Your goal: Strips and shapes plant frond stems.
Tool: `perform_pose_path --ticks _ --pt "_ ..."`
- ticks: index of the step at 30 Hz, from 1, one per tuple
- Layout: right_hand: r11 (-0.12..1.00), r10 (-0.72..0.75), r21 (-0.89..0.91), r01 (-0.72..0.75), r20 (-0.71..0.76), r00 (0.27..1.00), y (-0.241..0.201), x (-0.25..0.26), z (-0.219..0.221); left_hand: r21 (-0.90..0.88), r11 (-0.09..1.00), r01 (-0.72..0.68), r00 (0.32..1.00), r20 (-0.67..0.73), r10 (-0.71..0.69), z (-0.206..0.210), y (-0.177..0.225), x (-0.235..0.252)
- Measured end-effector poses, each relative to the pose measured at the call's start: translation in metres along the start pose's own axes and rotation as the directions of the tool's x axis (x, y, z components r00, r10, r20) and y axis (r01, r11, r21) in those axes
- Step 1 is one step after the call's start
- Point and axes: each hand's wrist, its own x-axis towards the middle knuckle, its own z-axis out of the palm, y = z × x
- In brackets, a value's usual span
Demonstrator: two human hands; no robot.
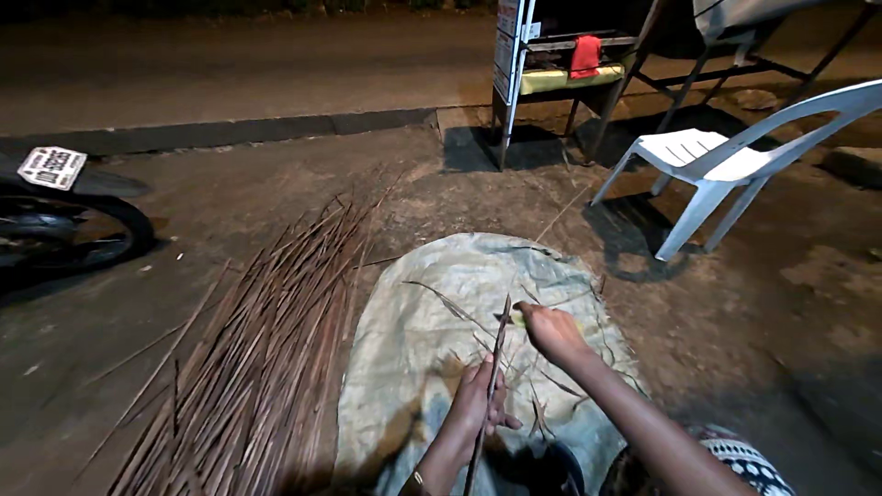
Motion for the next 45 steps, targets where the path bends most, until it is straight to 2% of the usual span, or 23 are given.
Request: perform_pose_path --ticks 7,9,11,13,15,17,19,21,25,28,31,33,34,36,37,39,41,45 --pt "0.966 0.251 0.012 -0.257 -0.256 0.933 0.030 0.012 -0.016 0.045 0.999 0.003 0.998 0.068 -0.006 0.008 0.001 -0.007" --pt "0.941 0.338 0.078 -0.329 -0.262 0.904 0.040 0.013 -0.021 0.058 0.998 0.005 0.997 0.082 -0.010 0.007 -0.001 -0.010" --pt "0.933 0.357 0.129 -0.336 -0.216 0.909 0.048 0.010 -0.026 0.081 0.997 0.003 0.996 0.090 -0.011 0.004 -0.006 -0.014" --pt "0.957 0.248 0.187 -0.222 -0.126 0.961 0.033 -0.005 -0.027 0.083 0.996 -0.006 0.999 0.052 0.001 0.000 -0.008 -0.012" --pt "0.978 0.036 0.208 -0.022 -0.068 0.997 0.003 -0.024 -0.017 0.075 0.997 -0.011 1.000 -0.017 0.012 -0.002 -0.005 -0.006" --pt "0.965 -0.166 0.204 0.165 -0.011 0.986 -0.023 -0.038 0.000 0.056 0.998 -0.021 0.996 -0.081 0.026 -0.001 -0.001 -0.002" --pt "0.974 -0.201 0.127 0.190 0.088 0.976 -0.034 -0.037 0.007 0.038 0.999 0.003 0.992 -0.126 0.002 0.003 0.003 -0.005" --pt "0.990 -0.135 0.042 0.132 0.074 0.988 -0.023 -0.024 0.006 0.058 0.998 0.034 0.990 -0.138 -0.026 0.006 0.005 -0.005" --pt "0.999 0.047 0.017 -0.047 -0.035 0.998 0.010 0.005 -0.005 0.139 0.990 0.031 0.996 -0.090 -0.019 0.008 0.006 -0.006" --pt "0.991 0.136 0.006 -0.137 -0.156 0.978 0.017 0.009 -0.007 0.127 0.992 0.015 0.999 -0.053 -0.008 0.010 0.008 -0.006" --pt "0.952 0.302 0.111 -0.284 -0.211 0.930 0.029 0.013 -0.015 0.133 0.991 0.021 1.000 -0.024 -0.018 0.009 0.005 -0.010" --pt "0.929 0.327 0.247 -0.275 -0.201 0.923 0.044 0.013 -0.023 0.151 0.988 0.018 1.000 -0.008 -0.017 0.004 -0.003 -0.011" --pt "0.915 0.279 0.350 -0.201 -0.187 0.942 0.050 0.011 -0.024 0.163 0.987 0.012 1.000 -0.015 -0.009 0.002 -0.005 -0.011" --pt "0.824 0.079 0.567 0.025 -0.158 0.984 0.050 0.007 -0.016 0.184 0.983 0.003 0.997 -0.072 0.011 0.001 -0.004 -0.010" --pt "0.742 -0.049 0.657 0.136 -0.148 0.988 0.042 0.003 -0.009 0.179 0.984 -0.007 0.995 -0.095 0.024 0.001 -0.002 -0.009" --pt "0.554 -0.272 0.789 0.265 -0.129 0.953 0.023 -0.007 0.004 0.131 0.990 -0.051 0.989 -0.130 0.068 0.002 0.001 -0.006" --pt "0.433 -0.410 0.851 0.299 -0.109 0.905 0.009 -0.014 0.013 0.067 0.991 -0.116 0.979 -0.161 0.126 0.000 0.002 0.000" --pt "0.370 -0.495 0.885 0.284 -0.071 0.866 -0.002 -0.017 0.020 0.057 0.987 -0.152 0.972 -0.173 0.160 -0.006 0.004 0.003"
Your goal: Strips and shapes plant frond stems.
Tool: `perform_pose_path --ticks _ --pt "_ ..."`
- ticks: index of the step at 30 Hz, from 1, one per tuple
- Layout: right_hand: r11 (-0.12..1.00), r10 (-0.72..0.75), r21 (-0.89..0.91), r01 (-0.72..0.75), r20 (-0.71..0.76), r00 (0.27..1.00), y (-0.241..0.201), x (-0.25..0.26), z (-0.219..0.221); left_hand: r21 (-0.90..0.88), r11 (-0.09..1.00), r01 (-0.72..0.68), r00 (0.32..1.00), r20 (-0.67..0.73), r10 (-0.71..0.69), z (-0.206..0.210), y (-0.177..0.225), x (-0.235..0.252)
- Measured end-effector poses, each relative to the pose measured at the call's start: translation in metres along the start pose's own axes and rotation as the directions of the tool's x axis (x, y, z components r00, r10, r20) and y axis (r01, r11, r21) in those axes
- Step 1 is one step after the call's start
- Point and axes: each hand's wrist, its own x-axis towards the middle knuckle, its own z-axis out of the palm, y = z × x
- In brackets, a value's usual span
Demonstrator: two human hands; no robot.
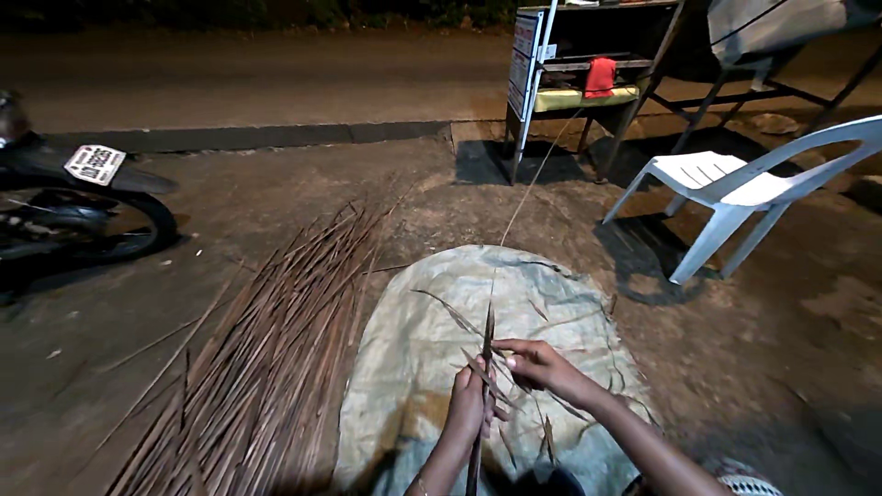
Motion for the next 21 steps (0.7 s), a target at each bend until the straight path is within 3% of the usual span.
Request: perform_pose_path --ticks 6,17,21 --pt "0.994 0.011 0.112 -0.011 0.003 1.000 0.0070 0.0006 0.0043 0.128 0.992 -0.021 1.000 -0.005 0.022 0.0036 -0.0027 -0.0018" --pt "0.991 -0.081 -0.107 0.085 0.044 0.996 0.0054 0.0002 0.0039 0.138 0.990 -0.007 0.997 -0.077 0.018 0.0052 0.0007 -0.0030" --pt "0.967 -0.160 -0.205 0.154 -0.012 0.987 0.0108 0.0010 -0.0016 0.132 0.989 -0.067 0.994 -0.073 0.077 0.0065 0.0036 -0.0039"
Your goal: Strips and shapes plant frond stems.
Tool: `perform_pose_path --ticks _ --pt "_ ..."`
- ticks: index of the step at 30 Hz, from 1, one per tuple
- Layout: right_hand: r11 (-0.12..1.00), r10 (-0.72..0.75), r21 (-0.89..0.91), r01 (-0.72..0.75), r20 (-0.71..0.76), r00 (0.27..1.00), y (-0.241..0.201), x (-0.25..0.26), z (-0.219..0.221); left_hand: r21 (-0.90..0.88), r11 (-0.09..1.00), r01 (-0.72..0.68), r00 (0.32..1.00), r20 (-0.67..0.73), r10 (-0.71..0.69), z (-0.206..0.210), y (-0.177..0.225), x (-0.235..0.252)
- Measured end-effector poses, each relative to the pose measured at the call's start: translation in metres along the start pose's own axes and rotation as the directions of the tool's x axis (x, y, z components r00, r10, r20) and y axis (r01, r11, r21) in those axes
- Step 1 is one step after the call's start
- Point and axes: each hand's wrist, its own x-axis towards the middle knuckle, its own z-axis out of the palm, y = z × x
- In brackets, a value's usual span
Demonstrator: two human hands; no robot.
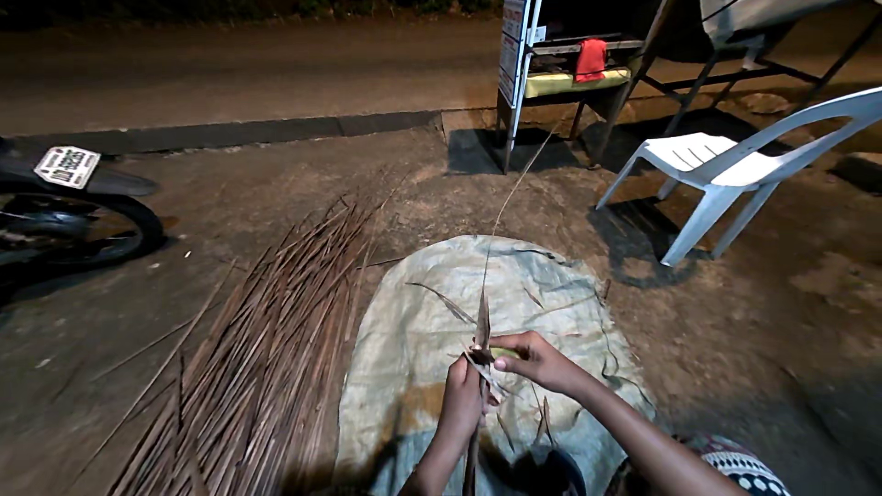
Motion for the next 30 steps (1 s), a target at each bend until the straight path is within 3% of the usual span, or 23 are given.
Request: perform_pose_path --ticks 6,11,15,17,19,23,26,30 --pt "0.991 -0.118 -0.085 0.102 -0.214 0.970 0.016 0.004 -0.016 -0.028 0.999 -0.035 0.988 0.151 0.039 0.001 0.003 -0.009" --pt "0.986 -0.091 -0.160 0.039 -0.329 0.940 0.021 0.007 -0.031 -0.073 0.997 0.009 0.970 0.244 0.010 -0.001 0.003 -0.012" --pt "1.000 0.004 -0.003 -0.008 -0.597 0.802 0.022 0.012 -0.064 -0.071 0.996 0.061 0.951 0.306 -0.037 0.002 -0.005 -0.021" --pt "0.997 0.078 0.051 -0.060 -0.548 0.833 0.015 0.007 -0.074 -0.104 0.994 0.044 0.951 0.309 -0.010 0.003 -0.011 -0.021" --pt "0.987 0.156 0.090 -0.131 -0.397 0.904 0.000 0.000 -0.064 -0.105 0.994 0.027 0.957 0.291 0.004 0.002 -0.010 -0.018" --pt "0.971 0.158 0.204 -0.123 -0.168 0.973 -0.008 0.001 -0.035 -0.075 0.996 0.036 0.964 0.267 -0.015 0.003 -0.003 -0.013" --pt "0.970 0.093 0.241 -0.040 -0.212 0.973 -0.005 0.005 -0.030 -0.104 0.994 0.046 0.958 0.287 -0.014 0.000 -0.004 -0.013" --pt "0.991 -0.014 0.119 0.061 -0.365 0.931 0.001 0.007 -0.027 -0.203 0.976 0.076 0.943 0.334 -0.005 -0.003 0.000 -0.016"
